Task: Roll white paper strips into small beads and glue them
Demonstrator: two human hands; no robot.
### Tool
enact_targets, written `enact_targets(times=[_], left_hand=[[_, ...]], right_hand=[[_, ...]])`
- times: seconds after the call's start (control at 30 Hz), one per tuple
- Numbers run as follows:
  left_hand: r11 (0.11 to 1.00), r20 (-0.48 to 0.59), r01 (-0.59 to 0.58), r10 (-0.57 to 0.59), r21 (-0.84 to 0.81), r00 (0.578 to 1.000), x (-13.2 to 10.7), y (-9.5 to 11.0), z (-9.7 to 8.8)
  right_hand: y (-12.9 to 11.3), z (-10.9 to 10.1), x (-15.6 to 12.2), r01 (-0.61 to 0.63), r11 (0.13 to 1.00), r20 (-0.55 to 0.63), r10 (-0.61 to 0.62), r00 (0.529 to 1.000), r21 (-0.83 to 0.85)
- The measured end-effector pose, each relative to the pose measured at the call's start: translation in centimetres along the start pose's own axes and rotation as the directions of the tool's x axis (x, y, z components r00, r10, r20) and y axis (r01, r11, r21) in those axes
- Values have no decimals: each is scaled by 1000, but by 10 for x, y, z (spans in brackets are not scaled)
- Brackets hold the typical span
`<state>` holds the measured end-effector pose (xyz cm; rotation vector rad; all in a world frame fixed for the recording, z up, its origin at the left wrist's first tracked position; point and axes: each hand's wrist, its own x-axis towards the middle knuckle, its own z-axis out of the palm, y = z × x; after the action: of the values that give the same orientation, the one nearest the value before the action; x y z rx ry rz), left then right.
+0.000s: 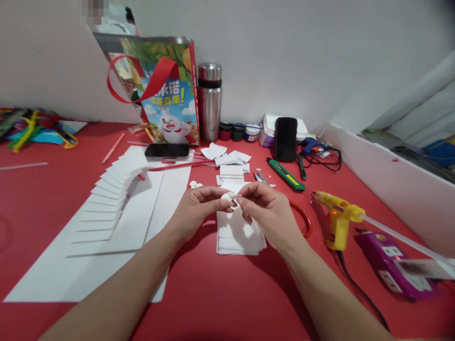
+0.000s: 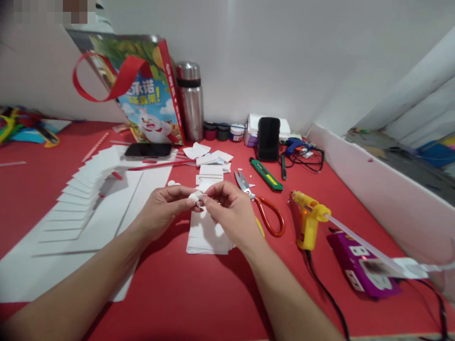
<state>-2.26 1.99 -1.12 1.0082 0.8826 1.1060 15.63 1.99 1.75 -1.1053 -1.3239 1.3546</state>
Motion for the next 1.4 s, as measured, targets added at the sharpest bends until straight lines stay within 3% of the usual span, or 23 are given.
enact_targets(times=[0.13, 0.3, 0.4, 0.63, 1.0, 1.4], left_hand=[[1000, -19, -14, 14, 10, 1000, 1, 0, 0], [1000, -32, -16, 16, 15, 999, 0, 1, 0], [999, -32, -20, 20, 28, 999, 0, 2, 1], [999, -45, -15, 17, 45, 999, 1, 2, 1], [1000, -67, -13, 11, -24, 998, 1, 2, 1], [999, -114, -11, 7, -32, 994, 1, 3, 3]], right_hand=[[0, 0, -1, 53, 993, 13, -52, 999, -106], [1, 1, -2, 254, 935, 25, -256, 966, -249], [0, 3, -2, 310, 908, 22, -317, 948, -281], [-2, 4, -4, 338, 897, 26, -345, 938, -285], [0, 2, -4, 264, 955, 12, -264, 964, -134], [0, 1, -4, 344, 915, 43, -343, 938, -210]])
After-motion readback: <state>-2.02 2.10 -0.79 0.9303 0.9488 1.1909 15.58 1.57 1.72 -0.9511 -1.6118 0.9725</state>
